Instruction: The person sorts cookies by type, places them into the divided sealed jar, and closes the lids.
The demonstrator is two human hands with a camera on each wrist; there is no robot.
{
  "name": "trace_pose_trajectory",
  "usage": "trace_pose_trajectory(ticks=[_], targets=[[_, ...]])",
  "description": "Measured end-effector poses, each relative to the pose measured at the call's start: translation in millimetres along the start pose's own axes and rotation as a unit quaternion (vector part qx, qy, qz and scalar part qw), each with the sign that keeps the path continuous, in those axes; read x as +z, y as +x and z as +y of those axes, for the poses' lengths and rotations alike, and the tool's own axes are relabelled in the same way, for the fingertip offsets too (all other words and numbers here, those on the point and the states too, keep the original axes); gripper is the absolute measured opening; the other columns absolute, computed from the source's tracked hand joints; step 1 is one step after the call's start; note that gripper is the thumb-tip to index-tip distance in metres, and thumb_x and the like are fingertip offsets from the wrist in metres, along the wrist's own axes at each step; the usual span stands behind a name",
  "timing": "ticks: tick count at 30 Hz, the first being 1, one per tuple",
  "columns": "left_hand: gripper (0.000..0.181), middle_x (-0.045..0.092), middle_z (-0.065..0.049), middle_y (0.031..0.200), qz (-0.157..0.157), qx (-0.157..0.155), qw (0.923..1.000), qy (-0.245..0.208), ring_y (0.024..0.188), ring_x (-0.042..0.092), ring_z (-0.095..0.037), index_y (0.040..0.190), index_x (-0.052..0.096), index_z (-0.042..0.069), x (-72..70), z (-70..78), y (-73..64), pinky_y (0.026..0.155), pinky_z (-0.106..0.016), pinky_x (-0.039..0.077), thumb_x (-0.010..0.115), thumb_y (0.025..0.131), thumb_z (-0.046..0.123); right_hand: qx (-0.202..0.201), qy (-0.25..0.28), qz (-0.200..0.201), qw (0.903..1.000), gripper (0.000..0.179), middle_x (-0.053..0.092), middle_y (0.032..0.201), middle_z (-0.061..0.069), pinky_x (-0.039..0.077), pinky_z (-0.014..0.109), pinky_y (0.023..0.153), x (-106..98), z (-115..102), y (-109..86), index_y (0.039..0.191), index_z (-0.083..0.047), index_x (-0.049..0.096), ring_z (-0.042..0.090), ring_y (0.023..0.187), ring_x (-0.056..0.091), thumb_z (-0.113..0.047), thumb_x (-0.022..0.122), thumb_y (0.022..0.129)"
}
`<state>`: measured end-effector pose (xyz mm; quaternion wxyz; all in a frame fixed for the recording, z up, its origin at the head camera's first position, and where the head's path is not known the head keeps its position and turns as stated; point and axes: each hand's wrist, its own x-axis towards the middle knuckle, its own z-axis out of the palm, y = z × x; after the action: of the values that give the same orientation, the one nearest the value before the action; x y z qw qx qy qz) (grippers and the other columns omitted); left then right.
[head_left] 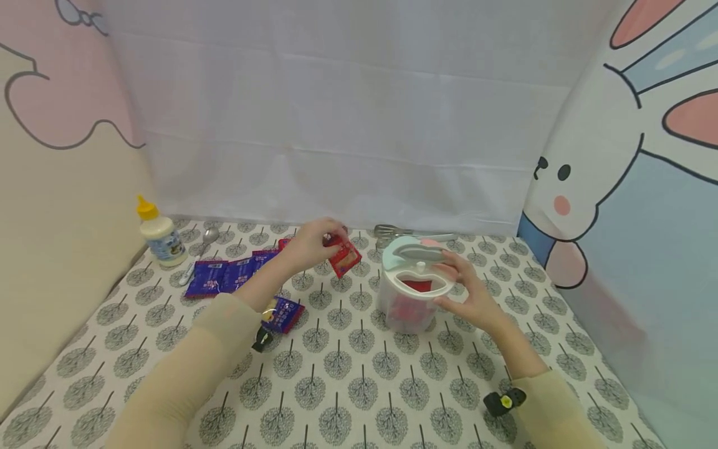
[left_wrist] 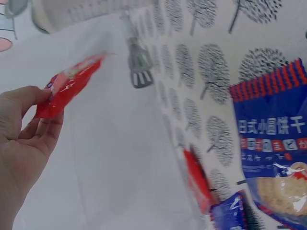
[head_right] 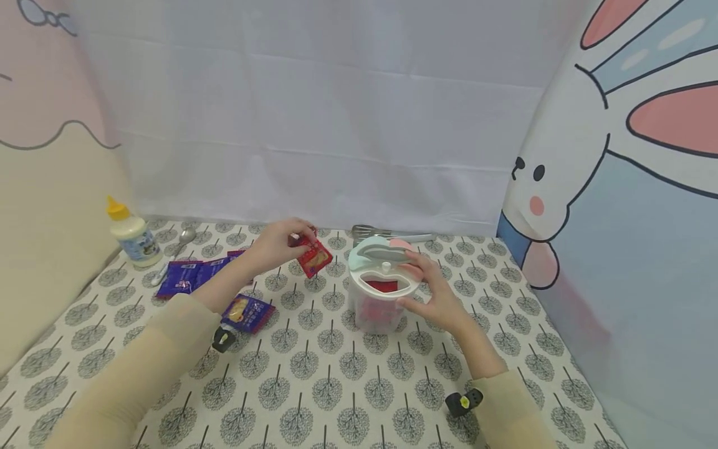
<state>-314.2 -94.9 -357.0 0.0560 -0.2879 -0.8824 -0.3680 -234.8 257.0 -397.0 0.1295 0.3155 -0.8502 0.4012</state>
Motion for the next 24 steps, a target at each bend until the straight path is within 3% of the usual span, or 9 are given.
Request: trace_pose_trajectory(ticks=[2,5,10,15,21,24], targets=[[0.013,0.062,-0.005,0.12,0.017,0.002,0.9998,-0.008,0.105,0.061,-0.023,0.093,0.069,0.011,-4.2,8.5,-2.1,0.082,-0.026,0.056,0.068,0.083,0.002,-0.007,-0.002,-0.004,1.0,0.09,0.034,0.147,0.007,0.043,0.052,0.093,0,6,-1.0,0.147,-0.012,0.024,0.011,0.122,0.044,-0.005,0.076,0.074],[0.01,0.065,-0.004,0.113,0.04,0.006,0.9992,-0.008,0.099,0.063,-0.02,0.092,0.07,0.011,-10.1,21.6,-6.6,0.079,-0.023,0.056,0.069,0.084,0.005,-0.012,0.0,-0.002,0.9999,0.091,0.036,0.146,0.006,0.042,0.052,0.094,1,8,-1.4,0.147,-0.011,0.024,0.009,0.123,0.044,-0.004,0.077,0.072],[0.011,0.068,-0.002,0.103,0.052,0.026,0.9983,-0.004,0.091,0.064,-0.017,0.092,0.072,0.012,-20.3,47.0,-15.6,0.075,-0.023,0.056,0.07,0.083,0.006,-0.008,-0.013,0.001,0.9999,0.093,0.036,0.144,0.012,0.042,0.052,0.094,1,7,-1.9,0.146,-0.008,0.025,0.012,0.122,0.044,0.0,0.077,0.069],[0.009,0.067,0.002,0.098,0.077,0.088,0.9931,0.005,0.087,0.063,-0.013,0.088,0.074,0.014,-23.9,67.9,-21.1,0.071,-0.02,0.055,0.07,0.083,0.007,-0.001,-0.022,0.003,0.9998,0.09,0.035,0.141,0.022,0.043,0.055,0.092,0,-5,-1.3,0.143,-0.002,0.025,0.019,0.12,0.047,0.006,0.075,0.068],[0.012,0.064,-0.002,0.101,0.123,0.166,0.9774,-0.044,0.089,0.063,-0.014,0.093,0.075,0.009,-14.8,86.6,-23.9,0.071,-0.018,0.056,0.069,0.083,0.003,-0.012,-0.016,0.0,0.9998,0.085,0.035,0.139,0.024,0.043,0.058,0.09,-5,-34,2.5,0.142,0.0,0.026,0.026,0.118,0.048,0.006,0.072,0.071],[0.018,0.063,-0.004,0.107,0.136,0.195,0.9698,-0.052,0.09,0.063,-0.014,0.099,0.074,0.008,-6.7,92.9,-22.5,0.071,-0.017,0.055,0.072,0.081,0.005,-0.014,-0.012,-0.001,0.9998,0.085,0.035,0.139,0.026,0.042,0.06,0.09,-5,-37,3.1,0.142,0.0,0.025,0.036,0.117,0.048,0.006,0.072,0.071]])
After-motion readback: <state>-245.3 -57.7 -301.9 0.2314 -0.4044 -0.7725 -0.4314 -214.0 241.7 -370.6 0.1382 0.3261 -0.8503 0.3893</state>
